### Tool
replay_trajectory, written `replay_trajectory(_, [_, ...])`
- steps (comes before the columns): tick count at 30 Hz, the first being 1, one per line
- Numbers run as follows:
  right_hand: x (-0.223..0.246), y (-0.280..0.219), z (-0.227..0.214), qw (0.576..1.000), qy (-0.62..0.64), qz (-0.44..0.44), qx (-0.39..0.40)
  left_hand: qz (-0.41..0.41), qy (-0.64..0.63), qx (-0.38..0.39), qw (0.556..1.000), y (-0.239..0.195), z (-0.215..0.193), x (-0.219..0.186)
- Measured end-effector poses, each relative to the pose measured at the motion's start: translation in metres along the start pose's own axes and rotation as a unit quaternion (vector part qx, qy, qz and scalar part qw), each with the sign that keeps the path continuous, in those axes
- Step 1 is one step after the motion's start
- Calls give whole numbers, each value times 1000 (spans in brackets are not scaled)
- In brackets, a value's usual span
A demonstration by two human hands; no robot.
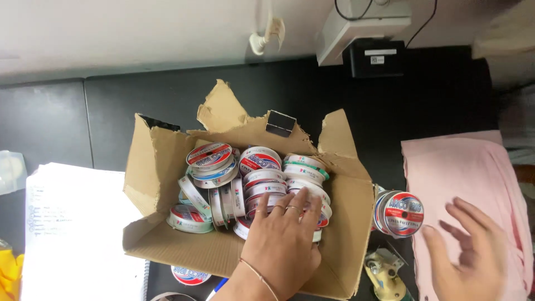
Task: Measuring and cutting ribbon strips from rolls and organizing the rolls in a box.
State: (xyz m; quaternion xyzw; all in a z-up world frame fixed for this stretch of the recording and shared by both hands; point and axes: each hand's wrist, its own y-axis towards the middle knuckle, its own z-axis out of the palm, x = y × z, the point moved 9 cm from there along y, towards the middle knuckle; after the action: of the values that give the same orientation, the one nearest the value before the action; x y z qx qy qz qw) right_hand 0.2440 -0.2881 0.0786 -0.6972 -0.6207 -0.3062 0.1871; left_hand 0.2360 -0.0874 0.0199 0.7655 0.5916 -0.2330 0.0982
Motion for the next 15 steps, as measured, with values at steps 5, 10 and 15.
replay_trajectory(5, [59, 4, 22, 975, -144, -105, 135, 11, -5, 37, 999, -12, 1, -4])
replay_trajectory(10, [78, -3, 146, 813, -395, -217, 369, 4, -61, 64, 996, -33, -5, -2])
replay_trajectory(15, [76, 2, 167, 754, -497, -123, 410, -37, 86, -82, 992, -40, -76, 65])
